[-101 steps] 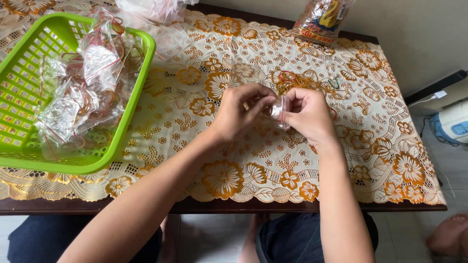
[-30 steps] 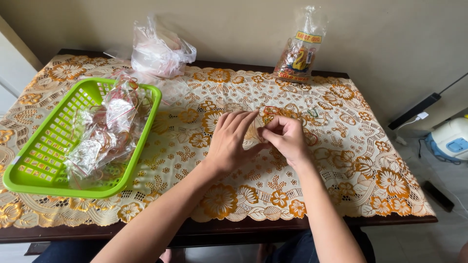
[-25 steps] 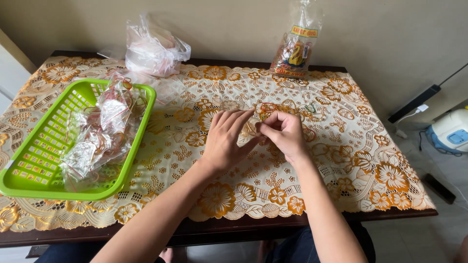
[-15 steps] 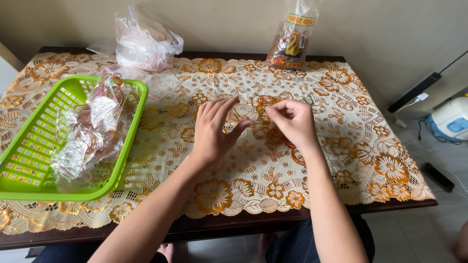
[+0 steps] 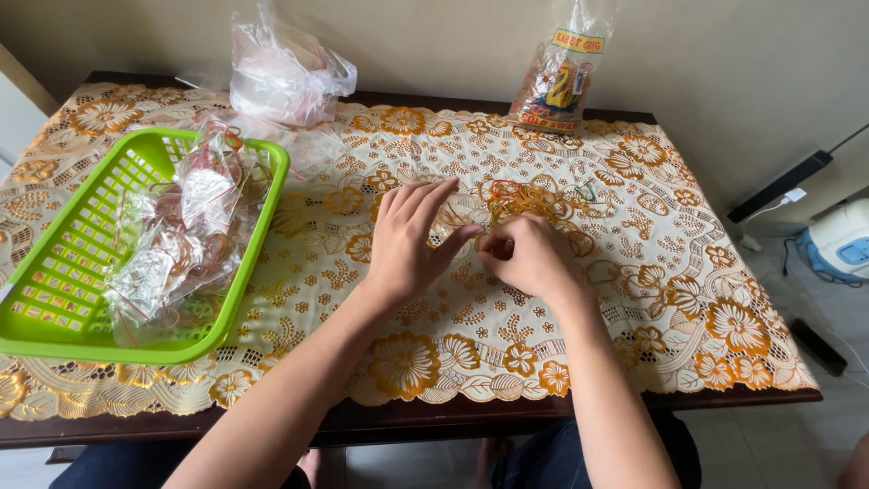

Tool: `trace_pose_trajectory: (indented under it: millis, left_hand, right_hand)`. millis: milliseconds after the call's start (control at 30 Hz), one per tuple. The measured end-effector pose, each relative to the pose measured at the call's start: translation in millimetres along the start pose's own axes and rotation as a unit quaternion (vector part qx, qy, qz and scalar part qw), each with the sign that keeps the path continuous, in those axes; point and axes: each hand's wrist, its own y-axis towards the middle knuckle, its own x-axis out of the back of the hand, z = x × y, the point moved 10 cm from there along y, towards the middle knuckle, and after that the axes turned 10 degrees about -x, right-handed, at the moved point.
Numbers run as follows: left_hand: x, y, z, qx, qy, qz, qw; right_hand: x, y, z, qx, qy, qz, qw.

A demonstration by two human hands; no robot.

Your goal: A person is portioning rubber bands from a pile and a basket into small individual plastic bags.

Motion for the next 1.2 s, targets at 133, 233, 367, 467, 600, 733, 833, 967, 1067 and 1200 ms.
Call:
trace_pose_trajectory:
  millis: [133,233,367,467,600,733,833,967,1067,1200]
  left_hand:
    - [-2,-2,2,0.003,-0.002,0.004,1.0]
    - [1,-2,2,-0.001,0.002,-0.009,1.0]
    - [2,-2,2,-0.004,0.008,-0.016,1.0]
    - [3,-1,1,-0.005,0.009,-0.021,1.0]
    - [2,-2,0,-0.006,0.0,-0.015,1.0]
    - [5,0,-7,-0.015,0.0,-0.011,1.0]
    - [5,2,-12,-0.025,-0.004,-0.008,1.0]
    - [3,4,-23,-0.062,0.008,0.012,0.998]
    - [-2,3,-31,-0.104,0.039,0.04,0.993]
    - [-8,3,-48,-0.172,0.081,0.061,0.98]
  right_hand:
    - [-7,4,-7,-0.016,0.03,0.007,0.999]
    - [2,9,-15,0.026,0.164,-0.05,0.985]
    - [21,8,-27,0.04,0.327,-0.105,0.938]
    - [23,8,-40,0.028,0.457,-0.102,0.883]
    - [14,11,-45,0.039,0.59,-0.055,0.804]
    - [9,11,-43,0.055,0.615,-0.031,0.786]
    - [4,13,-42,0.066,0.592,-0.018,0.803]
    - [-1,11,-36,0.046,0.548,-0.005,0.835]
    - [-4,12,-34,0.04,0.498,-0.01,0.866]
    - [-7,9,-28,0.026,0.475,-0.01,0.88]
